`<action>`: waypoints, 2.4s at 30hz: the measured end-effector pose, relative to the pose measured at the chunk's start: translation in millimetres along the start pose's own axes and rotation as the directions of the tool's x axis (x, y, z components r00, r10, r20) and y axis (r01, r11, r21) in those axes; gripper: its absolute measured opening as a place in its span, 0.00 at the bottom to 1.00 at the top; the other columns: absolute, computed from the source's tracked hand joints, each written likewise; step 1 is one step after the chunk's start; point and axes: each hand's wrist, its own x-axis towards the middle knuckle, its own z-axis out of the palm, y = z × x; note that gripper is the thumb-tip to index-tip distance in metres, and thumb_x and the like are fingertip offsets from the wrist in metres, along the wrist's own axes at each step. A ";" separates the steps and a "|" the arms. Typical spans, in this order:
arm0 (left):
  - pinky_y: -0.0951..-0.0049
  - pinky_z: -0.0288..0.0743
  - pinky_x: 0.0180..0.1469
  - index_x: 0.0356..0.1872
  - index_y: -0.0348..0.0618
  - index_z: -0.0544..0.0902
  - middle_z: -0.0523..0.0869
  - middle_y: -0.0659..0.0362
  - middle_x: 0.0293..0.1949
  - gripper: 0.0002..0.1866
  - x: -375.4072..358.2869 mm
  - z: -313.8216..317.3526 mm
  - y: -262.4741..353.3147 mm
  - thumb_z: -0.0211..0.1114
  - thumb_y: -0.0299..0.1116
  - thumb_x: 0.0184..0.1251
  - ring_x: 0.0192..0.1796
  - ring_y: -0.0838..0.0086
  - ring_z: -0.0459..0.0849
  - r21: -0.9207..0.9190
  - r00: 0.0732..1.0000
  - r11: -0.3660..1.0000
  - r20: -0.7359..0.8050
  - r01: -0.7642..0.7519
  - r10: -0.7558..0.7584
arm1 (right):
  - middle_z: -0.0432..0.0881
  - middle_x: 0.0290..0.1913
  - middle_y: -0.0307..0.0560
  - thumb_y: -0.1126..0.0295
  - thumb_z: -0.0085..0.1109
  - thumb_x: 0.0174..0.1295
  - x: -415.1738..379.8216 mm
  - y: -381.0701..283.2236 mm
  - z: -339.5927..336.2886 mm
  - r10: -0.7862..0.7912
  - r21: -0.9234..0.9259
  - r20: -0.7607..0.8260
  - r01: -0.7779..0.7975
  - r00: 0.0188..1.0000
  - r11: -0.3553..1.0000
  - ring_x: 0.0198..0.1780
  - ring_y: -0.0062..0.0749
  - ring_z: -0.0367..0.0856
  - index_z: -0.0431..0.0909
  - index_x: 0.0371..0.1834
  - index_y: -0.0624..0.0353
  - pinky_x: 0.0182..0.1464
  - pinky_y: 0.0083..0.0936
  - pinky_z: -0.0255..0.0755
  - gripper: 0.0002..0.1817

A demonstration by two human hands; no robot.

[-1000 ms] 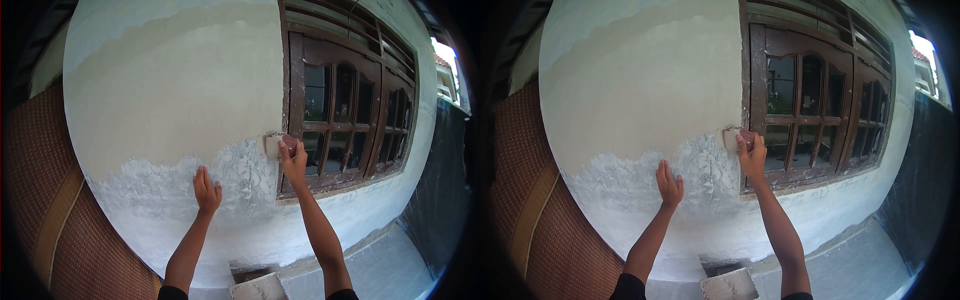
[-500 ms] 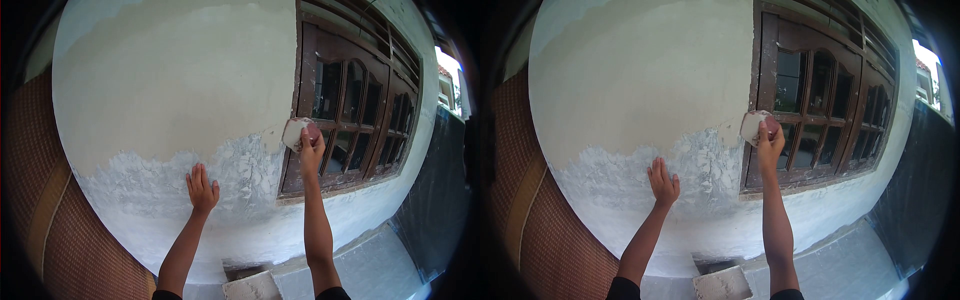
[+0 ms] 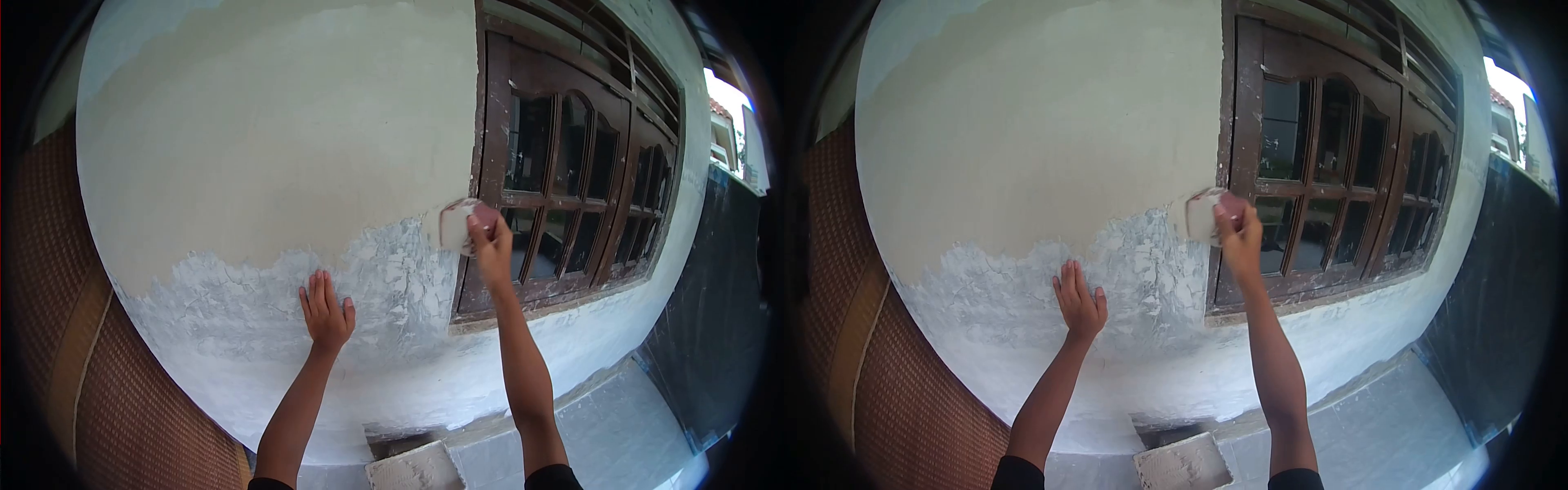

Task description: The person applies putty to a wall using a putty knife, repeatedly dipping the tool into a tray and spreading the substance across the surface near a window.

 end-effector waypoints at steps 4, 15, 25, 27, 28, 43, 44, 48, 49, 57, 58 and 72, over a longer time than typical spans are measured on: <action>0.44 0.45 0.74 0.70 0.27 0.59 0.60 0.41 0.71 0.33 0.6 0.2 -0.3 0.49 0.40 0.70 0.73 0.50 0.58 -0.005 0.999 1.000 0.029 0.022 -0.021 | 0.83 0.40 0.40 0.63 0.61 0.67 9.5 -12.8 -14.1 0.196 0.399 -0.084 -0.147 0.977 0.905 0.40 0.19 0.79 0.78 0.51 0.63 0.43 0.19 0.73 0.16; 0.44 0.44 0.74 0.71 0.27 0.58 0.60 0.41 0.71 0.34 0.6 2.3 -1.0 0.49 0.39 0.69 0.74 0.49 0.57 -0.009 1.000 1.000 0.027 0.013 -0.013 | 0.82 0.42 0.39 0.64 0.62 0.67 12.0 -4.8 -15.3 0.161 0.420 0.010 -0.150 0.987 0.895 0.42 0.18 0.77 0.78 0.51 0.62 0.46 0.19 0.72 0.16; 0.46 0.47 0.74 0.69 0.29 0.63 0.64 0.46 0.70 0.32 2.7 2.6 -0.1 0.50 0.40 0.70 0.74 0.55 0.59 0.000 0.999 1.000 -0.021 0.026 -0.026 | 0.82 0.42 0.36 0.65 0.58 0.69 8.8 4.8 -14.3 0.134 0.463 0.072 -0.152 0.988 0.873 0.43 0.17 0.78 0.75 0.53 0.62 0.47 0.18 0.72 0.15; 0.46 0.47 0.74 0.69 0.29 0.63 0.64 0.46 0.70 0.32 -0.6 0.4 1.3 0.50 0.40 0.70 0.74 0.55 0.59 0.005 1.000 1.000 -0.010 0.022 -0.022 | 0.81 0.43 0.37 0.66 0.58 0.69 9.1 12.0 -8.1 0.123 0.338 0.156 -0.170 0.980 0.926 0.45 0.18 0.78 0.75 0.54 0.62 0.50 0.18 0.71 0.15; 0.46 0.46 0.74 0.69 0.29 0.63 0.64 0.46 0.70 0.32 0.6 -0.8 1.3 0.50 0.41 0.70 0.74 0.55 0.59 0.002 1.000 1.000 -0.001 0.024 -0.024 | 0.81 0.43 0.37 0.66 0.58 0.69 11.3 17.6 -9.4 0.161 0.307 0.174 -0.208 0.972 0.929 0.45 0.18 0.77 0.75 0.54 0.62 0.50 0.18 0.71 0.15; 0.44 0.43 0.74 0.70 0.27 0.58 0.60 0.41 0.71 0.34 -1.7 -0.8 -0.4 0.51 0.39 0.68 0.74 0.50 0.57 -0.011 0.999 1.000 0.035 0.013 -0.013 | 0.82 0.44 0.39 0.65 0.58 0.70 6.6 11.4 -22.8 0.174 0.429 0.104 -0.202 0.979 0.880 0.46 0.18 0.78 0.76 0.50 0.62 0.49 0.17 0.71 0.13; 0.44 0.43 0.74 0.71 0.27 0.58 0.60 0.41 0.70 0.34 -0.1 0.6 -0.3 0.51 0.39 0.68 0.74 0.50 0.56 -0.014 1.000 1.000 0.025 0.010 -0.010 | 0.82 0.45 0.40 0.65 0.57 0.70 6.1 9.7 -23.9 0.166 0.460 0.095 -0.191 0.982 0.867 0.46 0.18 0.78 0.76 0.50 0.62 0.49 0.17 0.72 0.13; 0.44 0.43 0.74 0.71 0.27 0.58 0.60 0.41 0.70 0.34 0.1 -2.0 1.1 0.51 0.39 0.68 0.74 0.50 0.57 -0.009 1.000 1.000 0.031 0.002 -0.002 | 0.81 0.43 0.38 0.66 0.57 0.70 2.3 16.4 -12.2 0.176 0.253 0.194 -0.223 0.965 0.941 0.45 0.17 0.77 0.75 0.50 0.61 0.48 0.17 0.71 0.12; 0.43 0.43 0.74 0.71 0.27 0.58 0.60 0.42 0.70 0.34 0.0 -2.0 0.6 0.51 0.39 0.68 0.74 0.50 0.57 -0.011 0.999 1.000 0.033 0.004 -0.004 | 0.81 0.43 0.38 0.66 0.57 0.70 1.8 13.0 -16.4 0.180 0.253 0.191 -0.225 0.965 0.941 0.45 0.17 0.77 0.75 0.50 0.61 0.48 0.17 0.71 0.12; 0.43 0.44 0.74 0.71 0.27 0.57 0.60 0.42 0.70 0.34 -0.6 -0.2 0.4 0.51 0.38 0.68 0.73 0.49 0.58 -0.008 1.000 1.000 0.024 0.000 0.000 | 0.80 0.41 0.36 0.65 0.58 0.69 -0.8 18.2 -8.5 0.146 0.240 0.180 -0.187 0.973 0.952 0.42 0.16 0.76 0.76 0.49 0.60 0.45 0.16 0.70 0.12; 0.43 0.44 0.74 0.71 0.27 0.58 0.60 0.41 0.70 0.34 -0.8 -0.9 0.5 0.51 0.38 0.68 0.73 0.49 0.58 -0.010 1.000 1.000 0.027 0.000 0.000 | 0.79 0.41 0.36 0.65 0.58 0.70 1.5 21.0 -14.8 0.226 0.241 0.210 -0.274 0.951 0.931 0.42 0.16 0.75 0.76 0.49 0.60 0.46 0.16 0.70 0.12; 0.44 0.44 0.74 0.70 0.27 0.58 0.60 0.42 0.71 0.33 -0.8 1.2 0.9 0.50 0.38 0.69 0.74 0.49 0.57 -0.013 1.000 1.000 0.020 0.012 -0.012 | 0.78 0.43 0.36 0.63 0.59 0.69 -2.6 11.2 -35.8 0.224 0.385 0.097 -0.244 0.970 0.890 0.45 0.17 0.73 0.75 0.48 0.61 0.49 0.17 0.68 0.13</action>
